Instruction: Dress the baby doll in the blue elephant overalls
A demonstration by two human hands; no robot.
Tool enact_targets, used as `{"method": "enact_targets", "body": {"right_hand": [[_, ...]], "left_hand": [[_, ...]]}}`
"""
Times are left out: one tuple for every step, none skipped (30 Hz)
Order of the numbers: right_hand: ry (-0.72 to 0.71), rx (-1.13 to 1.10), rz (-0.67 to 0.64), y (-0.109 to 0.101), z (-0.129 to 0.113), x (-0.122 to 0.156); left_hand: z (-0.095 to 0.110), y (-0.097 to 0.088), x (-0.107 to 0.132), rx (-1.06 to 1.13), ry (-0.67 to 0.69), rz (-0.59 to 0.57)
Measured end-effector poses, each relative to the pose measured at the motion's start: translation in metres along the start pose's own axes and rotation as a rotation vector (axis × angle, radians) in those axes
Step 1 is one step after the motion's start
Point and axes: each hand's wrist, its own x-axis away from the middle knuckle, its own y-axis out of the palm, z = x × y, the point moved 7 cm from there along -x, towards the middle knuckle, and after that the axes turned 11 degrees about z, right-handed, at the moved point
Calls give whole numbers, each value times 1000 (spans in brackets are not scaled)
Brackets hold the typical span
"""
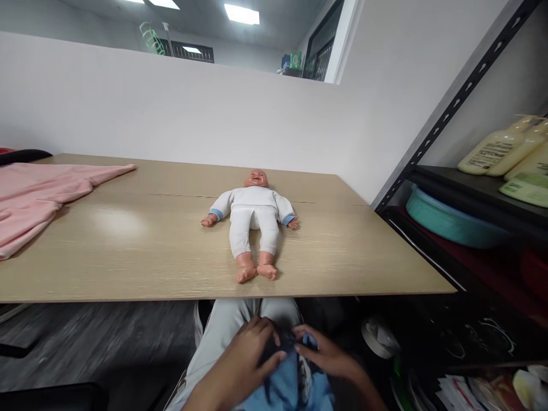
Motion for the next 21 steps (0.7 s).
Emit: {"method": "enact_targets", "body": {"right_hand": [[11,18,-4,-8,2,5],[33,31,-20,-14,4,11],[62,44,-41,-21,5,17],[86,57,-58,-27,6,24],[100,71,-73,-32,5,31],[100,78,-83,-35,3,38],[91,78,-91,-37,1,44],[80,77,-100,-38,-1,49],[78,82,-112,-37,0,53],[89,95,-128,-36,3,56],[115,116,-147,-33,7,59],[146,145,-167,-31,12,60],[174,176,-187,-28,15,61],[191,201,-203,-26,16,61],[187,215,-215,-23,14,60],[160,218,-225,-21,8,59],[117,210,-233,-18,-1,56],[69,193,-240,-16,-12,54],[24,177,-244,-14,-23,52],[-7,164,-247,-11,-33,50],[-24,161,-246,-9,-42,49]], "left_hand": [[-6,-1,-6,6,8,-10],[-13,2,-13,13,25,-28],[-21,9,-20,14,45,-53],[-28,19,-29,10,71,-86],[-34,32,-38,-2,103,-127],[-38,46,-47,-6,146,-177],[-41,62,-54,-2,195,-242],[-42,76,-61,0,233,-311],[-44,88,-65,1,250,-384],[-46,98,-68,-6,254,-446],[-48,104,-70,-17,243,-493],[-49,106,-70,-26,225,-520],[-50,104,-69,-27,211,-529],[-48,99,-67,-10,202,-521],[-45,91,-63,24,200,-501],[-40,81,-59,66,205,-471],[-35,68,-55,110,212,-431],[-28,55,-49,143,226,-385],[-23,41,-43,161,232,-343],[-17,27,-36,171,234,-317],[-12,16,-28,175,230,-311]]}}
